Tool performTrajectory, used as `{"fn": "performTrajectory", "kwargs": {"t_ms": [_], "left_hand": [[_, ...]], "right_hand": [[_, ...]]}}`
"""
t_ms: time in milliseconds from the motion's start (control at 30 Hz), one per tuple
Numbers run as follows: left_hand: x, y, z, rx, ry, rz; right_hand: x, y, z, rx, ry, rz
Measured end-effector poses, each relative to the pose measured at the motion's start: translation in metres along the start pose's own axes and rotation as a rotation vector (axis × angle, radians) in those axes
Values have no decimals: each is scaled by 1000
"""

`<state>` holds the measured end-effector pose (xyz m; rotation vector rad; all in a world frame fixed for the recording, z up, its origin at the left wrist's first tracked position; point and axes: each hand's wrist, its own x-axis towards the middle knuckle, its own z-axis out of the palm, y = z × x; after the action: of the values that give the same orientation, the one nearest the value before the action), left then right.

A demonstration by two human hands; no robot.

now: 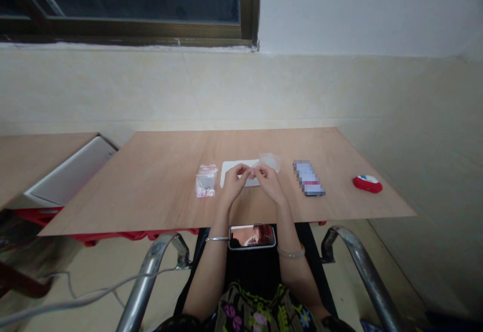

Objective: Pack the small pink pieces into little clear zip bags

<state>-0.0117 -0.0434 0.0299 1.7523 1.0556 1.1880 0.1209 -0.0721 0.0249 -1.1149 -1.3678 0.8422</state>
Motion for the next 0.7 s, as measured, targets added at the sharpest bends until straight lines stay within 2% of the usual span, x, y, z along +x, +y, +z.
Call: {"fn": "performTrajectory", "kwargs": {"t_ms": [133, 267, 367, 467, 533, 700], "left_hand": [[-2, -1, 4, 136, 205, 1], [-2, -11, 1, 166, 285, 4], [-1, -15, -4, 219, 253, 28], [1, -11, -6, 269, 185, 75], [1, -8, -6, 271, 141, 94], [1, -3, -7, 291, 33, 74]], "right_hand": [[-1, 0, 9, -69, 34, 17], [-2, -1, 11, -224, 145, -19], [-3, -1, 7, -369, 155, -123], [-3, 4, 6, -439, 41, -184], [-2, 9, 9, -451, 16, -205], [2, 18, 16, -433, 147, -228]]}}
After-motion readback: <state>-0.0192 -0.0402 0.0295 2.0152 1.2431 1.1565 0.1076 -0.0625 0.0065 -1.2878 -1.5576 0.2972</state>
